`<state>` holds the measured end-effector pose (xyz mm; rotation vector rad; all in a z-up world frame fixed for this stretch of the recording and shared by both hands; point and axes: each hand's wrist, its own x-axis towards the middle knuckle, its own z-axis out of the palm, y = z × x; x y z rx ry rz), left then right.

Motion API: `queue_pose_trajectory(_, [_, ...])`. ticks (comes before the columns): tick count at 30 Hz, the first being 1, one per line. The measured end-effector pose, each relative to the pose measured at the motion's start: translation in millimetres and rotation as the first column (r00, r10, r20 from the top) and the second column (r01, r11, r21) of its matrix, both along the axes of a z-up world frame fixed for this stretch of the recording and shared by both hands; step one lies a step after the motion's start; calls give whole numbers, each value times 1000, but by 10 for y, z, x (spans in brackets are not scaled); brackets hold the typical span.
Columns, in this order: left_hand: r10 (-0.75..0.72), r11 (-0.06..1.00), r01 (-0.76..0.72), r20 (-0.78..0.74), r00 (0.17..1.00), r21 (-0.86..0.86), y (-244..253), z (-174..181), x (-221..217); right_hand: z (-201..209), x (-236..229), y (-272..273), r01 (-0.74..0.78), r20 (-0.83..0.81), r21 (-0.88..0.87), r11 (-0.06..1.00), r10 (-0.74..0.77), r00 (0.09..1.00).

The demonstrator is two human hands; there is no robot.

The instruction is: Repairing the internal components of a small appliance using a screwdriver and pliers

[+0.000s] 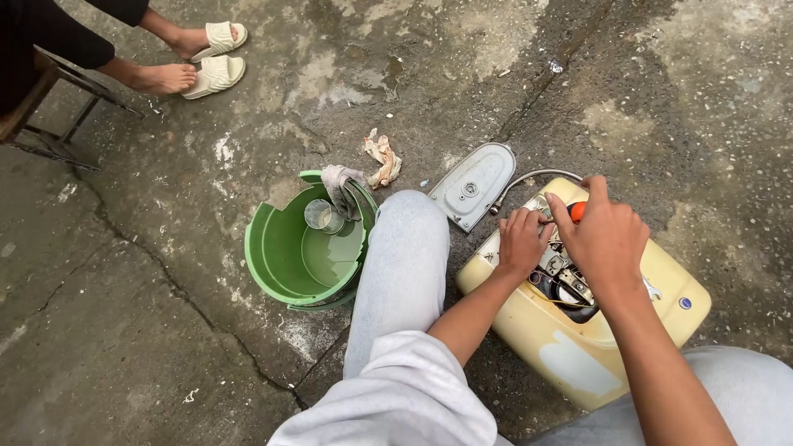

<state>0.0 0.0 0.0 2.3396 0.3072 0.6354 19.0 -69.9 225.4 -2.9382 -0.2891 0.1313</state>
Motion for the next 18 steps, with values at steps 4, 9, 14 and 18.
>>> queue_pose_trajectory(4, [11, 1000, -11, 0, 1000, 7, -38, -10, -7, -108, 40, -57, -41, 11, 61, 997, 41, 999])
queue_pose_trajectory(9, [-57, 998, 56, -54, 997, -22, 14, 123, -34, 143, -97, 2, -199, 184, 72, 977, 183, 966])
queue_pose_trajectory(14, [-53, 998, 53, -37, 998, -18, 39, 126, -48, 148, -100, 33, -127, 214, -77, 989, 141, 967])
queue_pose_trajectory(18, [-34, 999, 34, -21, 999, -2, 19, 186, -35, 47, 11, -7, -77, 245, -61, 995, 89, 965])
